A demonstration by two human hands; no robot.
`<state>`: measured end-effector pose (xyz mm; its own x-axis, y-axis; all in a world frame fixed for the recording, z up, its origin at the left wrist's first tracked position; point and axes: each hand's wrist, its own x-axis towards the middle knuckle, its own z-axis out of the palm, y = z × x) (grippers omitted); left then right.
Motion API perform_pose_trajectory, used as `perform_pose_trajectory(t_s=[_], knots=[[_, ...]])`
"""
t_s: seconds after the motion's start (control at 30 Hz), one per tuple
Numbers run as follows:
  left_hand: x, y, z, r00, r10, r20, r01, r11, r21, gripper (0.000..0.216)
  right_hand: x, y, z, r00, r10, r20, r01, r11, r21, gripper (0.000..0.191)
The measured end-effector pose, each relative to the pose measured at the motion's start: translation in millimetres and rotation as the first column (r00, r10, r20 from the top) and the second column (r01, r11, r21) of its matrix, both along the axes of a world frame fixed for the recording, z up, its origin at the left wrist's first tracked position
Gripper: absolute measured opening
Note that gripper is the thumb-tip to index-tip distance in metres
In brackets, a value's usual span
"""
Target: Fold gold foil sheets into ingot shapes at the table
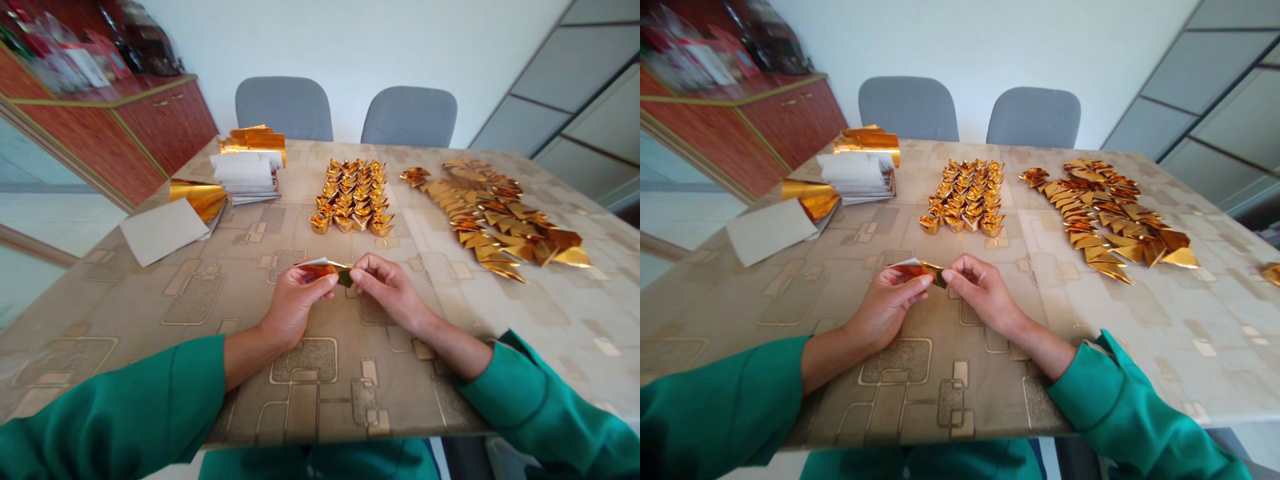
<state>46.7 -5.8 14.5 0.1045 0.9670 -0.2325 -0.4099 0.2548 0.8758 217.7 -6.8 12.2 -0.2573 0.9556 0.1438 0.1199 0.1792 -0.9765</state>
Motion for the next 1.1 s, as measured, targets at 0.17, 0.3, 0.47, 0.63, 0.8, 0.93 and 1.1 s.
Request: perform_pose_trajectory(t_s=[0.17, 0.3, 0.47, 0.63, 0.8, 0.93, 1.1], knots=[[0.1, 0.0, -2.2, 0.998, -0.032, -0.052, 0.035, 0.998, 0.055, 0.024, 1.1, 0.9, 0.0, 0.999, -0.037, 0.040, 0.036, 0.999, 0.014, 0.043], [-0.8, 1.3, -1.9, 0.999, -0.010, -0.047, 0.014, 0.997, 0.077, 0.019, 0.5, 1.6, 0.2, 0.999, 0.031, 0.027, -0.029, 0.998, -0.049, 0.044], [-1.2, 0.9, 0.7, 1.000, 0.023, -0.016, -0.022, 0.998, 0.058, 0.021, -1.0, 0.5, -3.9, 0.998, 0.051, 0.048, -0.050, 0.999, -0.010, 0.042], [-1.2, 2.1, -1.0, 1.000, -0.010, -0.004, 0.010, 0.999, 0.037, 0.020, -1.2, 0.6, -5.2, 0.997, 0.050, 0.057, -0.051, 0.999, 0.011, 0.041], [-1.0, 2.0, -0.4, 1.000, 0.018, -0.002, -0.018, 0.998, 0.052, 0.031, 0.9, 1.4, -1.7, 0.995, 0.080, 0.060, -0.078, 0.996, -0.045, 0.043], [-2.3, 0.4, 0.0, 1.000, -0.006, -0.016, 0.007, 0.999, 0.047, 0.032, 3.1, 0.8, -0.8, 0.995, 0.064, 0.071, -0.062, 0.997, -0.037, 0.044], [-3.0, 0.9, -2.0, 0.999, -0.029, -0.022, 0.031, 0.996, 0.080, 0.030, 6.2, 0.8, -0.3, 0.995, 0.073, 0.065, -0.070, 0.997, -0.037, 0.044]])
